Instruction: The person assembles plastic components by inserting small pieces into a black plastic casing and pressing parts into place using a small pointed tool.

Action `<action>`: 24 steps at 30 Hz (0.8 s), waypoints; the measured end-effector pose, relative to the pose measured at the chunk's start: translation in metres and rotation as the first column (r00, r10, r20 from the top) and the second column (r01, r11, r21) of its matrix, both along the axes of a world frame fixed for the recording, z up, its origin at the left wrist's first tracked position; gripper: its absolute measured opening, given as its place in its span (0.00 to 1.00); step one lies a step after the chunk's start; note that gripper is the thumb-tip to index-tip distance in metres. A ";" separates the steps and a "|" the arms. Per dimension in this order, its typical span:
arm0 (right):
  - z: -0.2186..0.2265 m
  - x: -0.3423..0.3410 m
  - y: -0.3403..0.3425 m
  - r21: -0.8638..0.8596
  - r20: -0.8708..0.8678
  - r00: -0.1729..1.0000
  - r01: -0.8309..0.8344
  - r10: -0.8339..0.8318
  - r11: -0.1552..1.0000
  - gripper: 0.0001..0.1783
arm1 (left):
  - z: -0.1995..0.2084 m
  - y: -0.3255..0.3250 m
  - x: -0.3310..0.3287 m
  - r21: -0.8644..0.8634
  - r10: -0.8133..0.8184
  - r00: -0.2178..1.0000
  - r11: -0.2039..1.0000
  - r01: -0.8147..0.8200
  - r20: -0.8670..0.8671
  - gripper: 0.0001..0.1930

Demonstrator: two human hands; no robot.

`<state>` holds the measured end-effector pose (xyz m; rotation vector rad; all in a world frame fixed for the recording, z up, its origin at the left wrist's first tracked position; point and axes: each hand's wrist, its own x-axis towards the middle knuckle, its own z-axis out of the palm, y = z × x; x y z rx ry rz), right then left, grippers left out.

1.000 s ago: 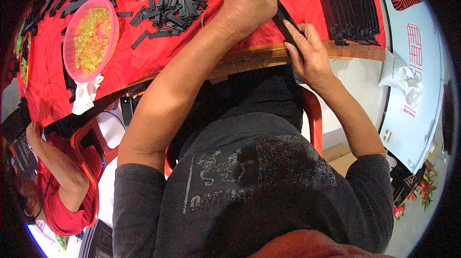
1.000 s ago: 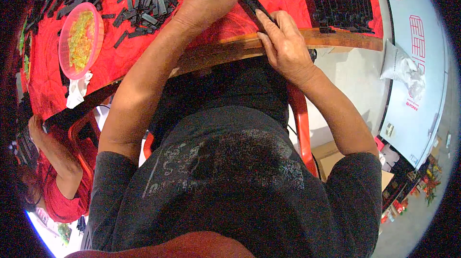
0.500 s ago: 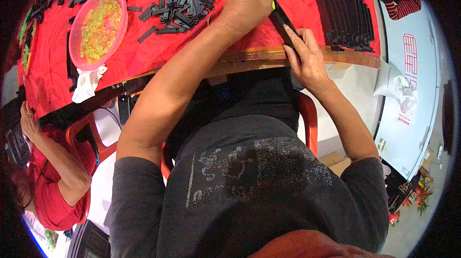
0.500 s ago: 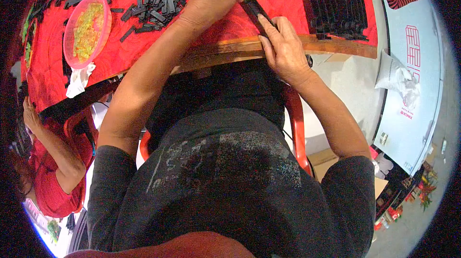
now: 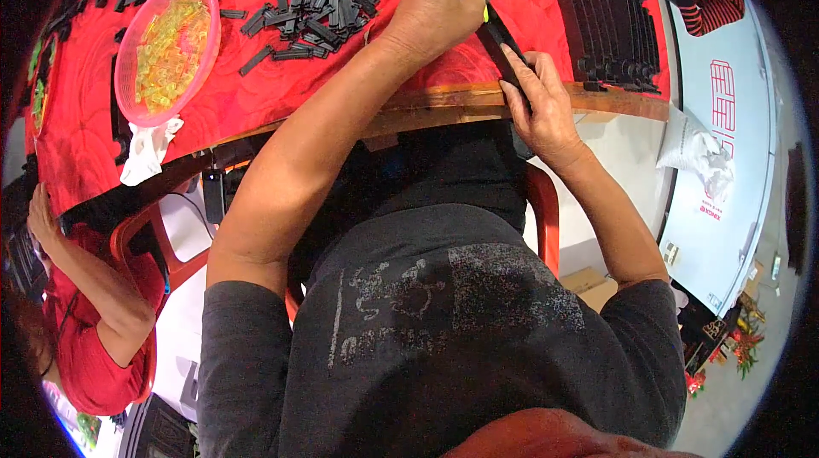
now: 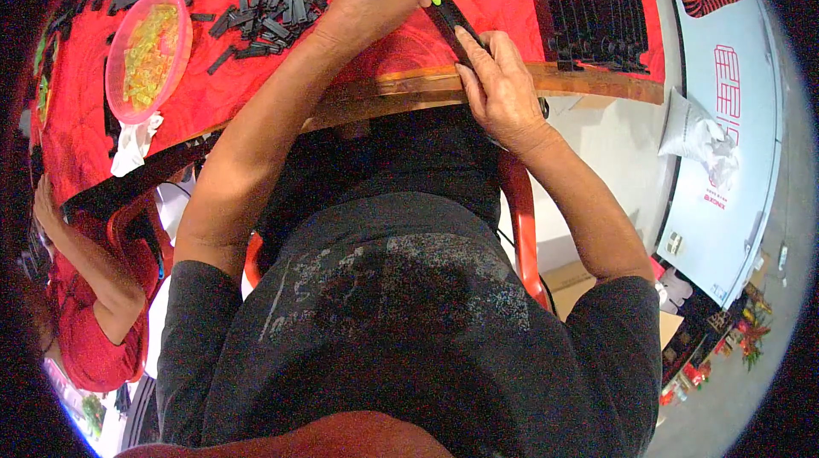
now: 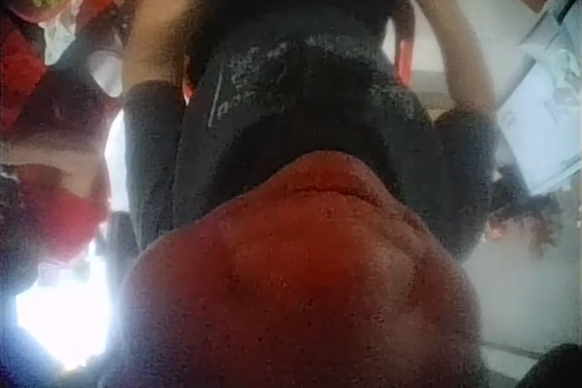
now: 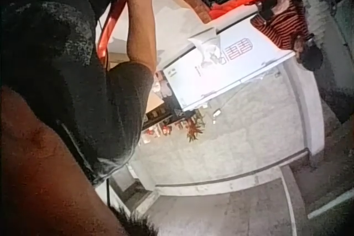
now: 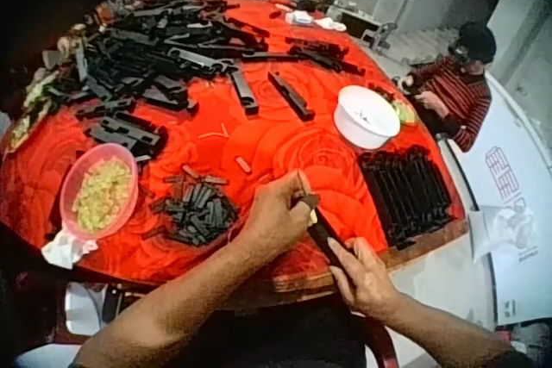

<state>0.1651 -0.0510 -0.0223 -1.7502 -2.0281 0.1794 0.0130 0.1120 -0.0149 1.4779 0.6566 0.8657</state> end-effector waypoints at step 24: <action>-0.003 0.002 0.000 0.031 0.014 0.999 -0.029 0.029 0.999 0.29 | 0.007 0.000 -0.005 0.027 0.036 0.993 0.999 -0.034 -0.109 0.02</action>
